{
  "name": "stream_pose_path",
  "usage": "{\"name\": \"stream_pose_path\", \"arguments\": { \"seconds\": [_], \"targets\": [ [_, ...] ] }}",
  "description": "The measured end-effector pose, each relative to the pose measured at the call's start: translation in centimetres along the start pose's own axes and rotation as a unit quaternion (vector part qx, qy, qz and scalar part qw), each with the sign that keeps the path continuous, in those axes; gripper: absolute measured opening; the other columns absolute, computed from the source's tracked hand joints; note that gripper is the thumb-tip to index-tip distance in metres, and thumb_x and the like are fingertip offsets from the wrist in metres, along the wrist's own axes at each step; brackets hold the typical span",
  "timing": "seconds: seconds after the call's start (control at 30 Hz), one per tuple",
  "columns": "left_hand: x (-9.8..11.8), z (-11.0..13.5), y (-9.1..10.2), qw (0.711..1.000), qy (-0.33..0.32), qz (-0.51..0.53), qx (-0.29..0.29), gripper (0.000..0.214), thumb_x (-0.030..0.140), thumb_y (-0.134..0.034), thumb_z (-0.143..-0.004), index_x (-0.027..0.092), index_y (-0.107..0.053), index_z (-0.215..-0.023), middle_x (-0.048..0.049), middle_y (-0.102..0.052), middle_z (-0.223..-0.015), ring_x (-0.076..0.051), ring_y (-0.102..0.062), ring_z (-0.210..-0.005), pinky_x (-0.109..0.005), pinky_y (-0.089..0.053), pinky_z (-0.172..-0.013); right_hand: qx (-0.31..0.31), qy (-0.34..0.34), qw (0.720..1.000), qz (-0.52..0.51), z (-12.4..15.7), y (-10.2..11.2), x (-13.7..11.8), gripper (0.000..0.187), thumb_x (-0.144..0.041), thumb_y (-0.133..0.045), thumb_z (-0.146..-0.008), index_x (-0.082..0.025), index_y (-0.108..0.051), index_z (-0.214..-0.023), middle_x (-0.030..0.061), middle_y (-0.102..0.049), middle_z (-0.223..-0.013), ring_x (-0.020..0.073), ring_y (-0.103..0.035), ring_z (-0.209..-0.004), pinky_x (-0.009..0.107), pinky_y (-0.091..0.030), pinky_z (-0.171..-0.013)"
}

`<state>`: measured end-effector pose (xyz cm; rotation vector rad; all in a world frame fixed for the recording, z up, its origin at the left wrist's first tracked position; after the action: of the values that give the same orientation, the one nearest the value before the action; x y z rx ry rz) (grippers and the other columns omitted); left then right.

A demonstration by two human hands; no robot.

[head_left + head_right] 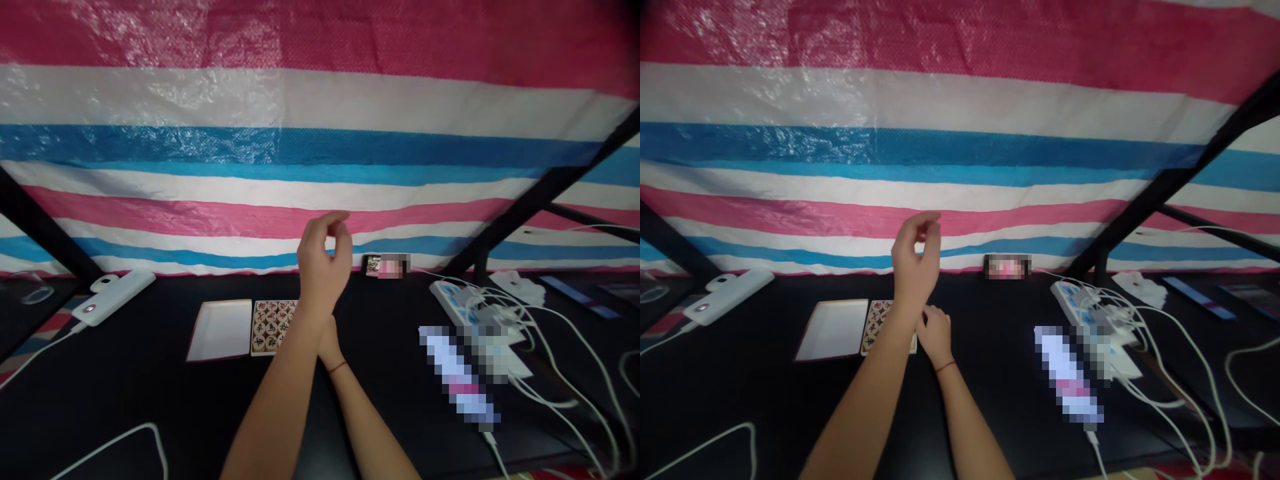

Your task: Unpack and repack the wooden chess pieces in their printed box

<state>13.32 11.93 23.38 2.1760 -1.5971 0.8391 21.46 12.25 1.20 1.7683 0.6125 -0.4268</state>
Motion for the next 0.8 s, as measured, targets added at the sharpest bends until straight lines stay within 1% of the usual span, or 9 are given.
{"name": "stream_pose_path", "arguments": {
  "seconds": [0.07, 0.13, 0.2, 0.23, 0.3, 0.4, 0.5, 0.63, 0.8],
  "targets": [
    [0.0, -1.2, -1.2, 0.996, -0.055, -0.011, -0.069, 0.017, 0.013, -0.049, -0.089, 0.020, -0.060, -0.100, -0.0045, -0.067, -0.094, -0.013, -0.062, -0.083, -0.027, -0.050, -0.075, -0.001, -0.006, 1.000, 0.001, 0.0, 0.1, 0.0, 0.024, -0.024, -0.048, -0.089, -0.020, -0.072, -0.089, 0.0040, -0.070, -0.081, 0.0189, -0.061, -0.077, 0.027, -0.037, -0.067],
    [-0.5, -0.7, -0.9, 0.982, -0.101, -0.049, -0.155, 0.018, 0.013, -0.048, -0.089, 0.020, -0.061, -0.099, -0.0040, -0.067, -0.091, -0.014, -0.062, -0.084, -0.029, -0.050, -0.077, -0.003, -0.008, 1.000, -0.001, 0.0, 0.2, -0.1, 0.025, -0.025, -0.048, -0.091, -0.021, -0.072, -0.093, 0.0031, -0.070, -0.082, 0.0183, -0.062, -0.080, 0.026, -0.036, -0.069],
    [-2.2, 1.1, 0.8, 0.961, -0.111, -0.103, -0.230, 0.018, 0.012, -0.047, -0.089, 0.020, -0.061, -0.098, -0.0044, -0.068, -0.091, -0.016, -0.062, -0.084, -0.031, -0.050, -0.079, -0.006, -0.008, 1.000, -0.005, 0.0, 0.3, -0.2, 0.026, -0.026, -0.047, -0.092, -0.022, -0.072, -0.093, 0.0026, -0.070, -0.082, 0.0179, -0.062, -0.082, 0.026, -0.036, -0.070],
    [-3.4, 2.3, 2.1, 0.950, -0.108, -0.129, -0.263, 0.019, 0.012, -0.047, -0.089, 0.019, -0.062, -0.098, -0.0048, -0.068, -0.091, -0.016, -0.062, -0.084, -0.032, -0.050, -0.079, -0.006, -0.009, 1.000, -0.007, 0.0, 0.4, -0.2, 0.026, -0.027, -0.047, -0.092, -0.022, -0.072, -0.093, 0.0026, -0.070, -0.083, 0.0180, -0.062, -0.083, 0.026, -0.035, -0.071],
    [-6.1, 4.9, 5.0, 0.932, -0.085, -0.177, -0.305, 0.019, 0.014, -0.047, -0.089, 0.019, -0.062, -0.099, -0.0053, -0.068, -0.092, -0.018, -0.063, -0.087, -0.033, -0.050, -0.081, -0.006, -0.014, 1.000, -0.011, 0.0, 0.4, -0.2, 0.026, -0.028, -0.047, -0.092, -0.023, -0.072, -0.094, 0.0029, -0.071, -0.086, 0.0184, -0.062, -0.085, 0.026, -0.035, -0.072],
    [-10.1, 7.7, 9.3, 0.915, -0.041, -0.242, -0.320, 0.020, 0.017, -0.046, -0.090, 0.020, -0.063, -0.101, -0.0059, -0.068, -0.093, -0.019, -0.063, -0.086, -0.034, -0.050, -0.081, -0.010, -0.020, 1.000, -0.017, 0.0, 0.3, -0.1, 0.026, -0.030, -0.047, -0.092, -0.023, -0.072, -0.094, 0.0029, -0.071, -0.088, 0.0188, -0.062, -0.086, 0.027, -0.035, -0.073],
    [-13.0, 8.9, 12.3, 0.908, -0.009, -0.296, -0.296, 0.022, 0.017, -0.045, -0.090, 0.019, -0.063, -0.102, -0.0068, -0.069, -0.094, -0.020, -0.063, -0.087, -0.035, -0.050, -0.080, -0.014, -0.020, 0.999, -0.020, -0.1, 0.0, 0.1, 0.027, -0.030, -0.046, -0.093, -0.023, -0.072, -0.094, 0.0030, -0.071, -0.087, 0.0187, -0.062, -0.085, 0.027, -0.035, -0.074],
    [-14.7, 9.8, 13.4, 0.876, -0.004, -0.364, -0.317, 0.023, 0.020, -0.047, -0.090, 0.020, -0.065, -0.103, -0.0067, -0.069, -0.098, -0.021, -0.063, -0.088, -0.035, -0.048, -0.079, -0.015, -0.011, 1.000, -0.021, -0.1, -0.2, 0.2, 0.027, -0.031, -0.046, -0.092, -0.023, -0.071, -0.095, 0.0034, -0.071, -0.089, 0.0192, -0.062, -0.087, 0.028, -0.037, -0.076],
    [-14.9, 10.8, 13.5, 0.828, 0.011, -0.446, -0.341, 0.022, 0.028, -0.053, -0.089, 0.023, -0.069, -0.102, -0.0065, -0.070, -0.100, -0.023, -0.062, -0.090, -0.038, -0.044, -0.079, -0.023, -0.002, 0.999, -0.032, -0.2, -0.4, 0.5, 0.030, -0.033, -0.045, -0.092, -0.022, -0.072, -0.096, 0.0041, -0.072, -0.090, 0.0195, -0.063, -0.086, 0.029, -0.040, -0.078]
  ]
}}
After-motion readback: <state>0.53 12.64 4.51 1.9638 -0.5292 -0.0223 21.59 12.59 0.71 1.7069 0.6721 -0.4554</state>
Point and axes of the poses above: each hand's wrist, its own z-axis away from the middle knuckle, its own y-axis out of the back of the hand, x = y × z, the point moved 7 cm from there along -z, towards the middle knuckle
